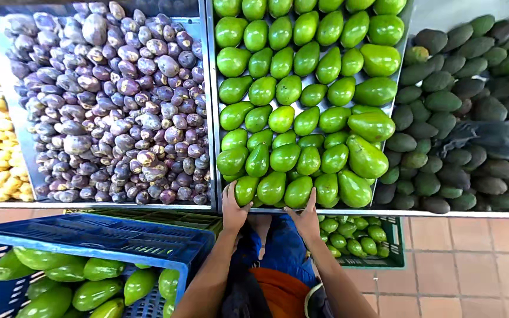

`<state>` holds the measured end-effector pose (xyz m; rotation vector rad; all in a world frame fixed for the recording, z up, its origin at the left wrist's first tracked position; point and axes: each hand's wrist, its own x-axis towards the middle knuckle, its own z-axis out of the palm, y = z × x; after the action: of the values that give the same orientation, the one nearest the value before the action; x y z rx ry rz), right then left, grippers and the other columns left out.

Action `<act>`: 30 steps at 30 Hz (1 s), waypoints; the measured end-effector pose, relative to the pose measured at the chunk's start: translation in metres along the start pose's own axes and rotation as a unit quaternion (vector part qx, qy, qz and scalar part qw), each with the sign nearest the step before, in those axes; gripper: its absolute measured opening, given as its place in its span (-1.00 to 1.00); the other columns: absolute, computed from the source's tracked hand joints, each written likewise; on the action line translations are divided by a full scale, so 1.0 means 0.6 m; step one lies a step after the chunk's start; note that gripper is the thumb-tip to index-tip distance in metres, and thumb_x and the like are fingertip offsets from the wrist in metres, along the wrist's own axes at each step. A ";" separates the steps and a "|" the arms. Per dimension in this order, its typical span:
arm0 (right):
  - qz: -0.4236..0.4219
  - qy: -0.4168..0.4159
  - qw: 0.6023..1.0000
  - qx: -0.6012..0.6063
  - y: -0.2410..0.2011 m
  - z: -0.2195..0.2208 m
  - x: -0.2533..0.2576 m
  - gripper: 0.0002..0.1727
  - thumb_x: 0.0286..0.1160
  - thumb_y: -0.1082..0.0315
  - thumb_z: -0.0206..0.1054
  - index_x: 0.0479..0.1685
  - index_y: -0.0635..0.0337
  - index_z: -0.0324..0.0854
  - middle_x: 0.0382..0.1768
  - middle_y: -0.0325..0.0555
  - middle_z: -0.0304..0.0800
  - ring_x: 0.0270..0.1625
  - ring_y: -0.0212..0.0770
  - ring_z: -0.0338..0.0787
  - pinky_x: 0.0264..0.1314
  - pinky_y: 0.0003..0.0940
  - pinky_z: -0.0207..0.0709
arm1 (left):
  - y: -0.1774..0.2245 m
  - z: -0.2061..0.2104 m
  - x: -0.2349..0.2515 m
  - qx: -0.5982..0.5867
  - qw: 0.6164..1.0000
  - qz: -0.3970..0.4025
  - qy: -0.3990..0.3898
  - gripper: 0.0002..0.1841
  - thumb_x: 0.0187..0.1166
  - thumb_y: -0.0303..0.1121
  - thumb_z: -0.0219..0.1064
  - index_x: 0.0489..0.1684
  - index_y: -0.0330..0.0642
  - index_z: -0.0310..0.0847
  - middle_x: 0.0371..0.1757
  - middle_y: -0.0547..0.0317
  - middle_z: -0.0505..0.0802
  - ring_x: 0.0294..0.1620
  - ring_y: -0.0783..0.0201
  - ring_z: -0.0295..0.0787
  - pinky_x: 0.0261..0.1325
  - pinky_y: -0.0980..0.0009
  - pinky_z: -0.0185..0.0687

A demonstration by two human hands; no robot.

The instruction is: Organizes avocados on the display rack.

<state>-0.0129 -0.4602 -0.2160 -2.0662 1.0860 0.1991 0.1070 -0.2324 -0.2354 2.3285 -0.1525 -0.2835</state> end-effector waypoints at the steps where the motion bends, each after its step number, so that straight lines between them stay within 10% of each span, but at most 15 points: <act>1: 0.006 -0.005 1.000 -0.008 -0.006 -0.004 0.008 0.55 0.11 -0.12 0.74 0.94 -0.18 -0.61 0.65 0.34 0.34 0.13 0.28 0.84 0.15 0.29 0.72 | 0.003 0.001 0.006 -0.006 1.000 0.000 0.005 0.14 -0.02 -0.32 0.84 0.77 0.11 0.21 0.73 -0.06 0.41 0.65 -0.13 0.43 0.55 -0.20 0.51; 11: 0.036 -0.100 0.983 -0.149 -0.026 -0.043 0.021 0.64 0.07 -0.25 0.70 0.88 -0.18 -0.80 0.47 0.39 0.50 0.03 0.25 0.88 0.11 0.24 0.75 | 0.014 -0.003 0.010 0.068 0.997 -0.034 -0.026 0.31 -0.02 -0.21 0.87 0.88 0.06 -0.06 0.71 -0.32 0.33 0.57 -0.39 0.44 0.45 -0.33 0.50; 16: -0.043 -0.080 0.982 -0.167 -0.103 -0.189 -0.046 0.40 0.25 -0.09 0.66 0.95 -0.22 -0.51 0.27 0.30 0.70 0.04 0.29 0.85 0.09 0.35 0.71 | 0.115 -0.094 -0.009 0.122 0.983 -0.100 -0.091 0.47 -0.11 -0.18 0.90 0.92 -0.12 -0.26 0.82 -0.49 0.06 0.68 -0.53 0.26 0.51 -0.43 0.35; 20: -0.166 0.135 0.975 -0.051 -0.112 -0.326 -0.096 0.19 0.40 0.10 0.59 0.94 -0.10 -0.29 0.37 0.25 0.65 0.00 0.17 0.88 -0.02 0.24 0.79 | 0.177 -0.249 -0.090 -0.037 0.996 0.072 0.024 0.12 0.23 -0.06 0.71 0.88 0.10 0.03 0.87 0.10 0.23 0.80 -0.08 0.21 0.68 -0.28 0.28; 23: -0.194 0.238 0.952 -0.008 -0.085 -0.366 -0.105 0.16 0.44 0.13 0.56 0.94 -0.11 -0.28 0.28 0.16 0.70 -0.05 0.09 0.88 -0.06 0.16 0.80 | 0.124 -0.355 -0.117 -0.068 0.981 0.104 0.152 -0.14 0.40 -0.03 0.54 0.77 0.01 0.25 0.74 0.02 0.42 0.73 -0.03 0.32 0.65 -0.20 0.34; 27: -0.092 0.141 0.985 0.024 0.004 -0.307 -0.141 0.15 0.41 0.09 0.56 0.91 -0.01 -0.24 0.09 0.15 0.79 -0.11 0.13 0.86 -0.07 0.26 0.75 | 0.046 -0.420 -0.089 -0.102 0.991 -0.039 0.083 -0.29 0.54 -0.10 0.51 0.65 -0.16 0.34 0.54 -0.19 0.59 0.44 -0.11 0.65 0.42 -0.18 0.61; 30: -0.055 -0.032 0.996 -0.062 0.056 -0.203 -0.195 0.13 0.38 0.00 0.55 0.89 0.03 -0.14 0.09 0.15 0.82 -0.04 0.15 0.88 0.04 0.27 0.75 | 0.065 -0.391 -0.023 -0.055 0.998 0.011 -0.009 -0.44 0.63 -0.08 0.41 0.53 -0.16 0.52 0.44 -0.13 0.71 0.38 -0.07 0.72 0.42 -0.18 0.63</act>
<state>-0.1361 -0.4822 -0.0978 -2.2070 0.9399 0.2820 0.1513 -0.0946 -0.0461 2.2138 -0.1663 -0.2952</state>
